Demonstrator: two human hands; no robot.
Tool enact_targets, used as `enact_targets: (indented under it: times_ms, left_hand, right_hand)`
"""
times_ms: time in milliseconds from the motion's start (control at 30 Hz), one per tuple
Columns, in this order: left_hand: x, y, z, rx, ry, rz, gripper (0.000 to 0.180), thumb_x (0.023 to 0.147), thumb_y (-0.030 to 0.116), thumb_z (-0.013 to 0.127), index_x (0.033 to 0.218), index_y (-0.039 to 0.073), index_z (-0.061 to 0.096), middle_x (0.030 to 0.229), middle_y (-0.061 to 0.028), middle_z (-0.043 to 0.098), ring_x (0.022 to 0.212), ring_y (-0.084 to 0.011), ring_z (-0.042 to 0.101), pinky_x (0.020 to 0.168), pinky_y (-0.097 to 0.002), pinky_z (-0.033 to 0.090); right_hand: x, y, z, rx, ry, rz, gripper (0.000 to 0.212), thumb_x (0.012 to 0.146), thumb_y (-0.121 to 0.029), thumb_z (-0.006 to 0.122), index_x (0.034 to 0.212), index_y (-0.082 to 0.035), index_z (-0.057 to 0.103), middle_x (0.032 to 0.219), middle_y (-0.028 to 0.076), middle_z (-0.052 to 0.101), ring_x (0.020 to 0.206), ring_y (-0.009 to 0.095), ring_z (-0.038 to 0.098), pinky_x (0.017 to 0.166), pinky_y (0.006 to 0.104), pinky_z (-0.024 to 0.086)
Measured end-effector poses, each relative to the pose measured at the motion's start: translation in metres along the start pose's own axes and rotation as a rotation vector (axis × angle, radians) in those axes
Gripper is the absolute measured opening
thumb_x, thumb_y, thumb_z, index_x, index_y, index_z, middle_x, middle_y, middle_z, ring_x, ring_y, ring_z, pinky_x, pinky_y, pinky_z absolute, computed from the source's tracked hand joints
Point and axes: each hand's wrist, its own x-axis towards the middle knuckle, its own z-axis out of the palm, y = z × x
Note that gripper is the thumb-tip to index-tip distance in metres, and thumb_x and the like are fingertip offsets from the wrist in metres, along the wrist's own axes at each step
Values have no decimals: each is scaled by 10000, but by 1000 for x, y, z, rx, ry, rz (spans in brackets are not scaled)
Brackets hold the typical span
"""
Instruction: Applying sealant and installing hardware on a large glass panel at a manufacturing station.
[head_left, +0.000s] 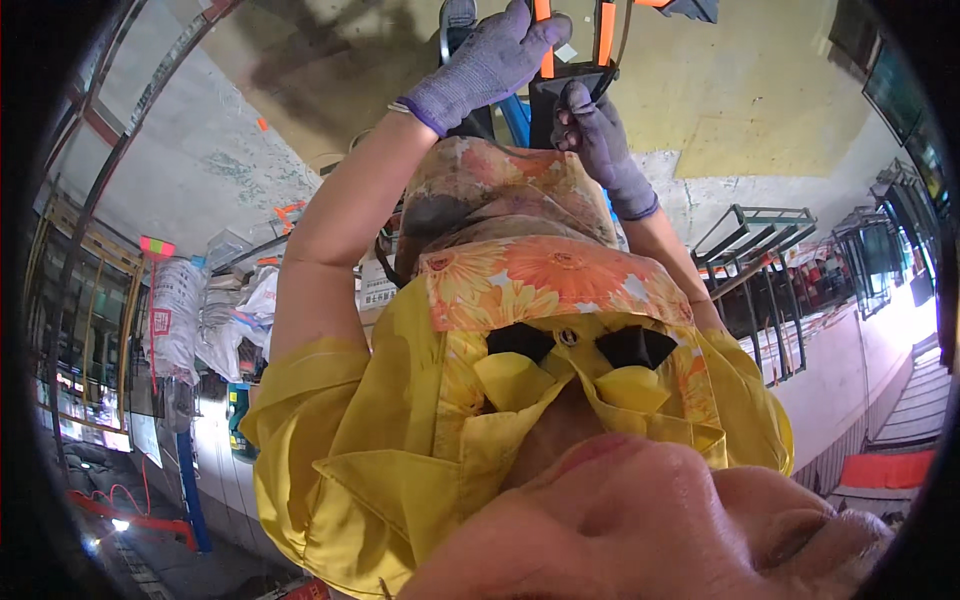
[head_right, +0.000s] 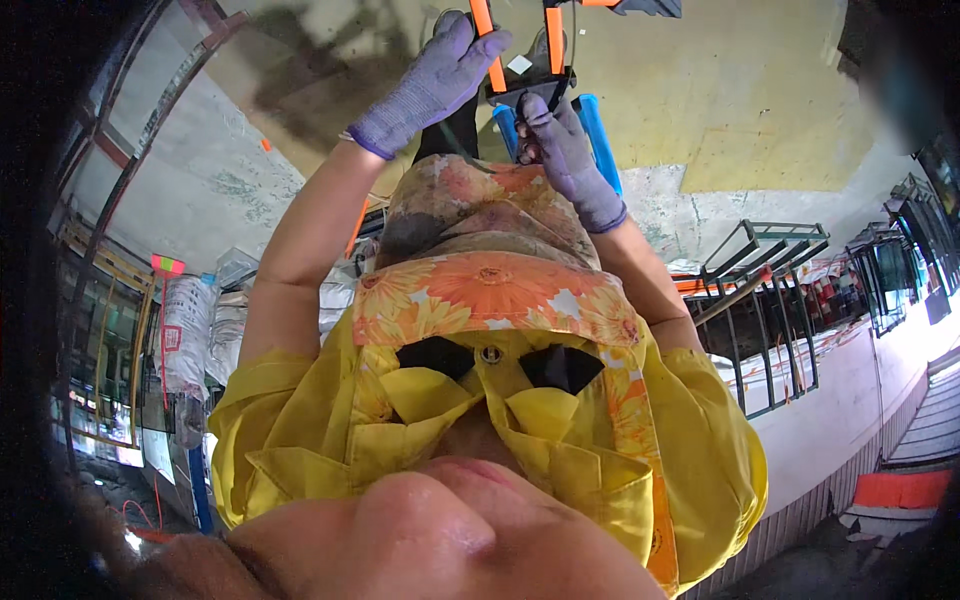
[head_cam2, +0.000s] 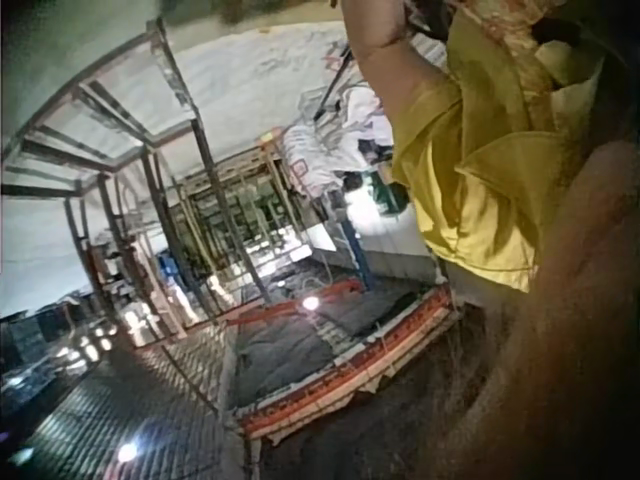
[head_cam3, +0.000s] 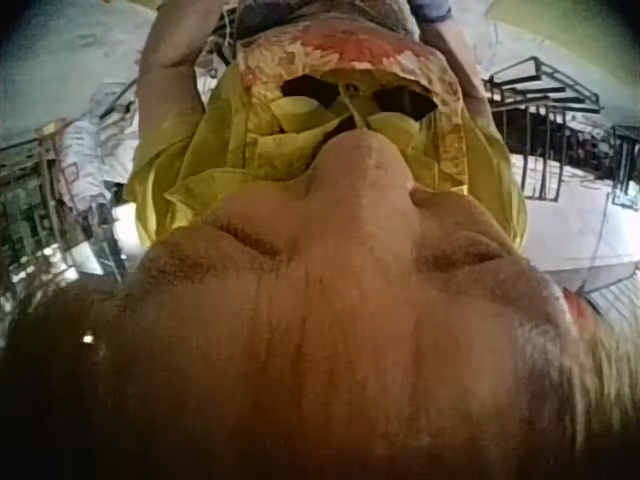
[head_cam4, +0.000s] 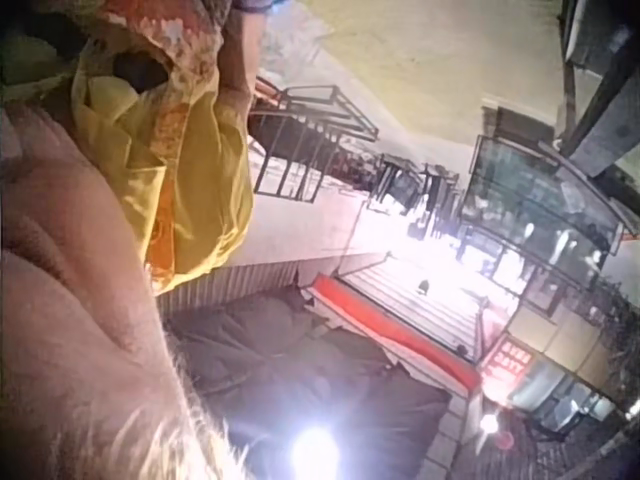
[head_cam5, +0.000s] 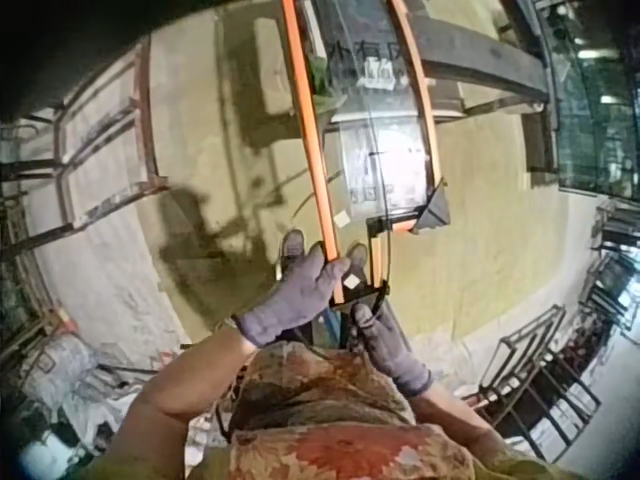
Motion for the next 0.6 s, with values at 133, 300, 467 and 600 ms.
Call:
enact_targets:
  times_ms: [133, 300, 467, 600]
  left_hand:
    - [-25, -24, 22, -241, -131, -324, 239, 901, 242, 498, 1001, 33, 559, 823, -97, 473, 760, -224, 463, 692, -336, 394]
    - [-20, -22, 18, -80, -118, 6, 272, 913, 280, 498, 991, 19, 500, 858, -121, 382, 808, -243, 422, 742, -335, 387]
    - [-20, -14, 12, -737, -286, -782, 355, 914, 393, 496, 1015, 53, 497, 742, 16, 430, 669, -64, 414, 619, -242, 405]
    - [-11, -6, 5, -619, -296, -764, 369, 912, 400, 492, 994, 41, 508, 721, 22, 443, 639, -63, 421, 598, -222, 407]
  right_hand:
    - [-1, 2, 11, 273, -114, -44, 276, 923, -396, 468, 848, -134, 425, 711, -28, 426, 483, 32, 334, 467, 202, 315]
    - [-5, -3, 15, 357, -61, 20, 256, 933, -368, 454, 901, -115, 443, 711, -27, 438, 474, 28, 333, 454, 193, 303]
    - [-9, -4, -3, -66, -12, -83, 243, 918, -242, 489, 1079, -63, 458, 801, 4, 509, 517, 38, 396, 492, 201, 349]
    - [-17, 24, -23, -189, 270, -334, 245, 883, -156, 526, 1066, 7, 527, 722, -42, 468, 593, 32, 376, 520, 194, 329]
